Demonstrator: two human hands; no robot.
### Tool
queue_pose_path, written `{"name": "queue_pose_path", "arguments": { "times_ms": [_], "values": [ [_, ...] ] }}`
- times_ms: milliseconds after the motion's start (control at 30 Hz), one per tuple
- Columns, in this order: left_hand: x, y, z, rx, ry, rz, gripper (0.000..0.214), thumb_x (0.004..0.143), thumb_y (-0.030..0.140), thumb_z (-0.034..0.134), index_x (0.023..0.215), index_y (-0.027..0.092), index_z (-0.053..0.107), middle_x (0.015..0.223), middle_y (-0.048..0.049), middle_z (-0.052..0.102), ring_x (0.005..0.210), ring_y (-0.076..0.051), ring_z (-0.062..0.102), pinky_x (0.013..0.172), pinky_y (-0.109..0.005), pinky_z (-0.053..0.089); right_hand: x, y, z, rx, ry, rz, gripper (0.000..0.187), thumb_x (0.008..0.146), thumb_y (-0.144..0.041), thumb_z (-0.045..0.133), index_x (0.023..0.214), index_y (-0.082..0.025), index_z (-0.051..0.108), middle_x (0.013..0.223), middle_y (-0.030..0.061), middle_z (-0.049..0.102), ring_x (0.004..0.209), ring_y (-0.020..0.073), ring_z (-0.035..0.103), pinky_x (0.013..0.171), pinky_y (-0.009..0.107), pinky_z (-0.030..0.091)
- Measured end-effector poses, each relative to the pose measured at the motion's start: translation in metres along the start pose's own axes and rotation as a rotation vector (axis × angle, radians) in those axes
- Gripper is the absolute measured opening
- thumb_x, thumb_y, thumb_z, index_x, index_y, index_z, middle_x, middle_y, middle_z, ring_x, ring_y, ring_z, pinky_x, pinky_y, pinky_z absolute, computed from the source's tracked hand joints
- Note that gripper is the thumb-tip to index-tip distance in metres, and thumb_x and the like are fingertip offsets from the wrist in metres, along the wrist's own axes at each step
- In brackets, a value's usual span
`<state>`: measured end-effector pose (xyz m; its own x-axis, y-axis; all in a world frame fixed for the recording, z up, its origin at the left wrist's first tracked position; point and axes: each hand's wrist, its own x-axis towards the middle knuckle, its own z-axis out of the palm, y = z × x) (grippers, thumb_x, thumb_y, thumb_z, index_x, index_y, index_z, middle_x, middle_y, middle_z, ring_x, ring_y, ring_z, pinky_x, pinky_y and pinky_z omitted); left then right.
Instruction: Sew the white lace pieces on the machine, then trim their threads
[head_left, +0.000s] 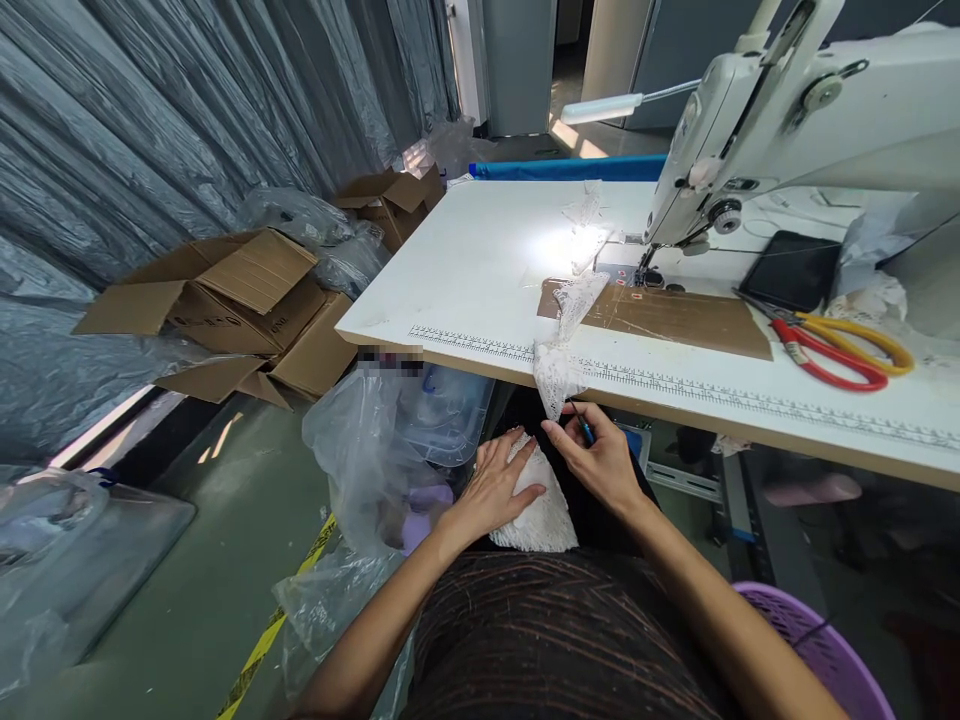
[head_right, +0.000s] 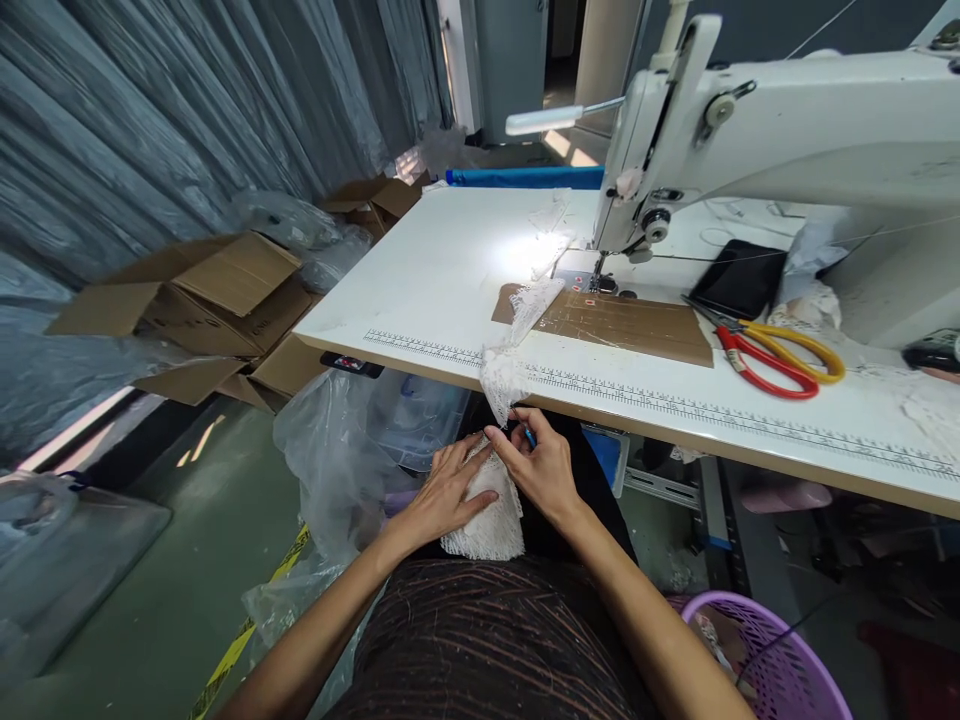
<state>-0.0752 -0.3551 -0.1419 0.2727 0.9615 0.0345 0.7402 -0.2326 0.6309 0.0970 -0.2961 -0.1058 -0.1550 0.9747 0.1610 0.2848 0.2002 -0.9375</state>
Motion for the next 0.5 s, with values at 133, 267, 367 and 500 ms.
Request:
{"name": "queue_pose_path", "arguments": {
  "times_ms": [133,267,367,500],
  "values": [
    [0.011,0.002,-0.017,-0.324,0.171,0.012,0.055,0.091,0.047,0.057,0.140,0.021,0.049,0.146,-0.0146,0.044,0.135,-0.029,0.041,0.114,-0.049,0.030,-0.005,-0.008,0.004,0.058,-0.051,-0.041,0.028,0.089,-0.048,0.055,0.083,-0.020,0.057,0.060,-0.0035,0.044,0.056,0.0119,0.041,0.054,0.025,0.039],
    [0.031,0.007,-0.030,-0.824,0.273,0.002,0.066,0.089,0.061,0.054,0.140,0.019,0.048,0.145,-0.0138,0.046,0.136,-0.029,0.042,0.115,-0.043,0.031,-0.029,-0.015,-0.001,0.054,-0.263,-0.085,0.026,0.090,-0.042,0.055,0.075,-0.021,0.056,0.058,-0.0033,0.044,0.055,0.0115,0.038,0.052,0.025,0.036],
    [0.041,0.016,-0.029,-1.170,0.202,-0.019,0.067,0.086,0.064,0.057,0.135,0.018,0.053,0.138,-0.0131,0.055,0.130,-0.029,0.049,0.113,-0.041,0.033,-0.049,-0.024,-0.008,0.075,-0.474,-0.130,0.022,0.090,-0.037,0.057,0.076,-0.020,0.060,0.058,-0.0036,0.047,0.052,0.0104,0.040,0.052,0.024,0.035],
    [0.040,0.026,-0.027,-1.449,-0.196,-0.084,0.062,0.078,0.060,0.067,0.119,0.014,0.065,0.100,-0.0125,0.071,0.093,-0.024,0.066,0.089,-0.036,0.048,-0.064,-0.033,-0.020,0.051,-0.695,-0.188,0.013,0.089,-0.029,0.058,0.082,-0.020,0.064,0.061,-0.0035,0.053,0.053,0.0096,0.043,0.055,0.023,0.037]
  ]
}}
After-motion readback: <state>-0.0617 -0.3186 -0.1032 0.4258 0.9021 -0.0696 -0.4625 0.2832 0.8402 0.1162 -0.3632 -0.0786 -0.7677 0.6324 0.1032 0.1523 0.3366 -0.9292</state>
